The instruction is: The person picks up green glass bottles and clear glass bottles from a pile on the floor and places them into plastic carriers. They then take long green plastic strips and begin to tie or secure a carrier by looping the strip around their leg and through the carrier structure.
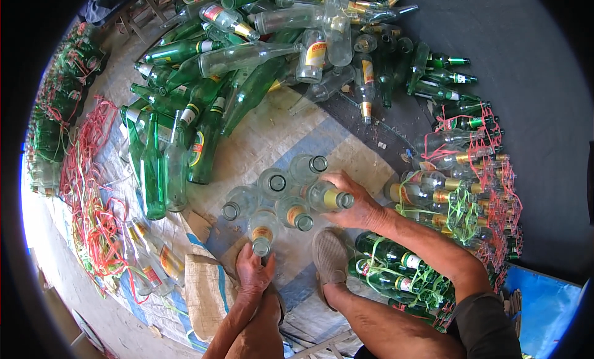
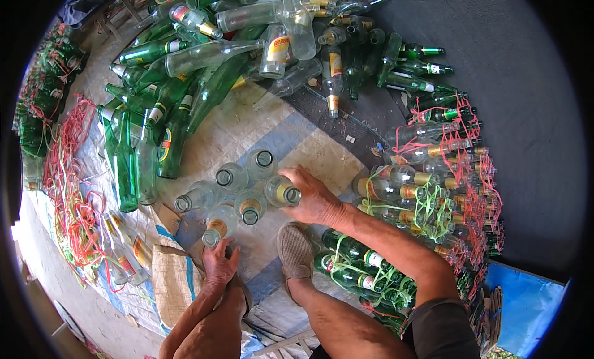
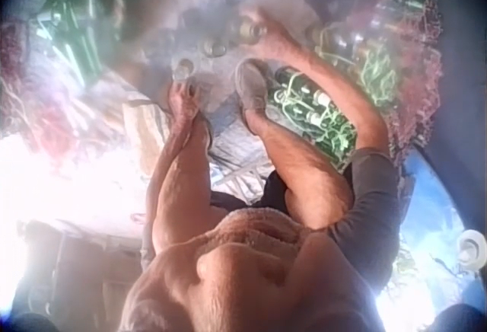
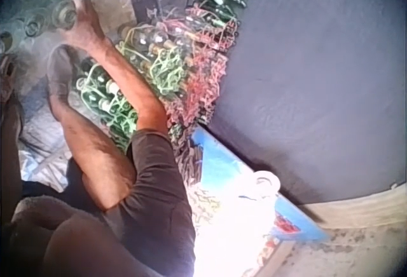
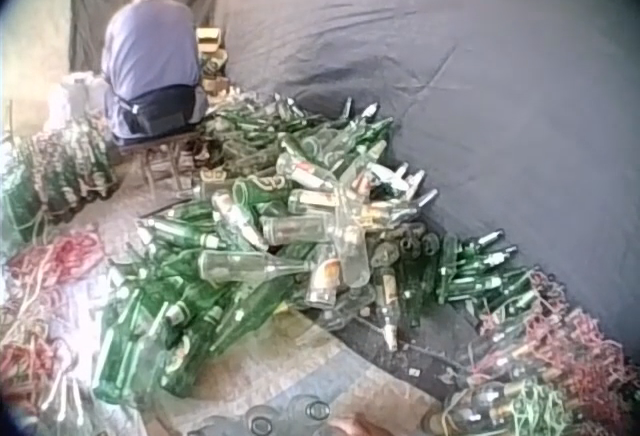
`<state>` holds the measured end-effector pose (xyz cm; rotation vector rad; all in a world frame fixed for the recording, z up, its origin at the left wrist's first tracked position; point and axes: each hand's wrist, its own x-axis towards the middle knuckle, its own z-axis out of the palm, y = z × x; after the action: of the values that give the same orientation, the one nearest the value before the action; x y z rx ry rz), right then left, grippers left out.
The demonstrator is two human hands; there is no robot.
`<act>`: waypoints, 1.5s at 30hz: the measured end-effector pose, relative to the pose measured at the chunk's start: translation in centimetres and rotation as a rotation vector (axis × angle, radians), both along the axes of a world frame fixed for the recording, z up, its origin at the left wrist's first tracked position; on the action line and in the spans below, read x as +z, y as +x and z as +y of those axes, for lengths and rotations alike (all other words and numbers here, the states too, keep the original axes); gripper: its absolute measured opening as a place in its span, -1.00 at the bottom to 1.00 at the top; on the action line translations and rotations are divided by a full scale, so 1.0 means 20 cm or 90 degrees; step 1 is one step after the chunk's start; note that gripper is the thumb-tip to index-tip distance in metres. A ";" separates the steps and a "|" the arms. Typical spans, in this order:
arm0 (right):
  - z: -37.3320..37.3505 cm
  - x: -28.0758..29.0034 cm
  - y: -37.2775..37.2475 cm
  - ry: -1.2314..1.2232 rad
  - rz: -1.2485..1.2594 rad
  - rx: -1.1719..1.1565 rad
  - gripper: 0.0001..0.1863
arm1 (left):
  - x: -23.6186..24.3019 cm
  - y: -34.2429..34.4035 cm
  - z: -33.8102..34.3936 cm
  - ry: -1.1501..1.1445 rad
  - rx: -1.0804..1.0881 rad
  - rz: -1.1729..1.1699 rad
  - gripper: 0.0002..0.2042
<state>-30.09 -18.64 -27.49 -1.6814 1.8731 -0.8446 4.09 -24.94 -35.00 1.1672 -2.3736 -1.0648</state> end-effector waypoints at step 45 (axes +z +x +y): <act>-0.45 0.22 -0.79 -0.065 0.118 -0.293 -0.74 | 0.01 -0.02 -0.02 -0.054 -0.018 0.090 -0.76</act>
<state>-45.84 -27.58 -23.15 -1.4441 2.4365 -0.9994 3.64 -25.34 -34.89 0.9981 -2.3090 -1.0106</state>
